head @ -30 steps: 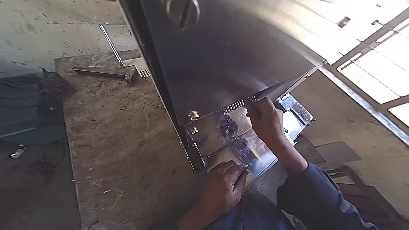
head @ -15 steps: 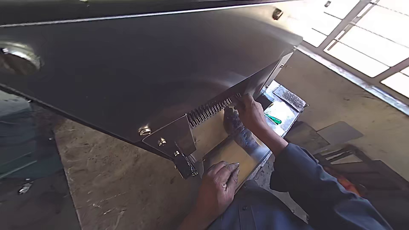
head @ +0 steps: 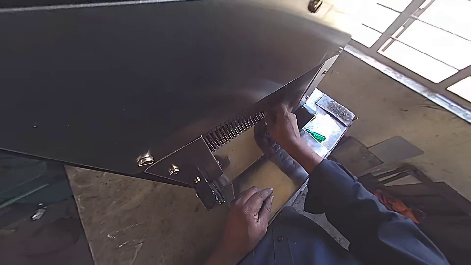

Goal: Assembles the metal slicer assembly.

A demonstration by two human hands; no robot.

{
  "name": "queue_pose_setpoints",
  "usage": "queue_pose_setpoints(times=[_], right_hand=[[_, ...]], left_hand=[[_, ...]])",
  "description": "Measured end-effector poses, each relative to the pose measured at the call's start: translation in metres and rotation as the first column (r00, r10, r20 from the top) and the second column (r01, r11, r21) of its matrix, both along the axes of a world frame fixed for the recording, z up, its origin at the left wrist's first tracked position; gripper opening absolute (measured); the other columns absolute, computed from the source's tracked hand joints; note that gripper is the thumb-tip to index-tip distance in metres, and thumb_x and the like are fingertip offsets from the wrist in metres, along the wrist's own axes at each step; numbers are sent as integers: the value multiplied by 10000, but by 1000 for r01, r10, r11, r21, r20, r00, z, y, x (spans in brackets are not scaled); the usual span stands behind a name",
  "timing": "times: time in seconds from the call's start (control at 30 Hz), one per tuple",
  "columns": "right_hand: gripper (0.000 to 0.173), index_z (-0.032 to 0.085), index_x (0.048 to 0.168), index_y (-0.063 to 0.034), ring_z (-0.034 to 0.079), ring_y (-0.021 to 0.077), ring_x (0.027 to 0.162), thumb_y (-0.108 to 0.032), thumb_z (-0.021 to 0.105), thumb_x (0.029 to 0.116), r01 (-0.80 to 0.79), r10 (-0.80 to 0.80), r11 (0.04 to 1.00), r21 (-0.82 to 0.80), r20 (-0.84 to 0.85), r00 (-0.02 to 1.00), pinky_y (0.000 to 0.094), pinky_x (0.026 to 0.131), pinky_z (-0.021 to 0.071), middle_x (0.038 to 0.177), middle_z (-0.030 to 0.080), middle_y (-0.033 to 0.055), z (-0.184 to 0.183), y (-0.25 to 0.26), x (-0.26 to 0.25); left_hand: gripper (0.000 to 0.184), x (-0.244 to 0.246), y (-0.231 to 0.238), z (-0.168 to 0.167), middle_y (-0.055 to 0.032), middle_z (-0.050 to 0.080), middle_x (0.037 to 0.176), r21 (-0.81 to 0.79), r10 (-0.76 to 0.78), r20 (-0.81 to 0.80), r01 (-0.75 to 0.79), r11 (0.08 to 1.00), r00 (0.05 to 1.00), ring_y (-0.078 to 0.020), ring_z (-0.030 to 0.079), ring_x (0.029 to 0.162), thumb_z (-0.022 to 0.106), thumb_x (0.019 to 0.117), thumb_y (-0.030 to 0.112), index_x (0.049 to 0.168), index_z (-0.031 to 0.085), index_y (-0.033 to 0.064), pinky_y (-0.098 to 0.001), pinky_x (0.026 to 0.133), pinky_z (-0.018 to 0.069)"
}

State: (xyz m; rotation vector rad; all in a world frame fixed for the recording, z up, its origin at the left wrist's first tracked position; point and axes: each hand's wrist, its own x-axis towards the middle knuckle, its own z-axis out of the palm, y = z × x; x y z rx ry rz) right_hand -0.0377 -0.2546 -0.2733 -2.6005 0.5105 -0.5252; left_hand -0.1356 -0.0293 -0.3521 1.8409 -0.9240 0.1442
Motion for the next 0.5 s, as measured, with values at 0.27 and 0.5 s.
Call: queue_pose_setpoints(times=[0.27, 0.5], right_hand=[[285, 651, 1141, -55, 732, 364, 880, -306, 566, 1035, -7, -1, 996, -89, -90, 996, 571, 781, 574, 903, 732, 154, 16, -4, 15], [254, 660, 1099, -49, 735, 370, 829, -278, 599, 1007, 72, -54, 979, -191, 97, 994, 570, 729, 568, 864, 733, 160, 31, 2, 17]], left_hand=[[230, 1, -1, -1, 3, 763, 987, 4, -10, -2, 10, 1000, 1000, -57, 711, 949, 618, 1003, 259, 1078, 794, 132, -222, 860, 587], [220, 2, 2, 1, -10, 760, 985, -35, -33, -36, 32, 999, 999, -63, 710, 952, 621, 1007, 228, 1085, 788, 108, -214, 868, 584]])
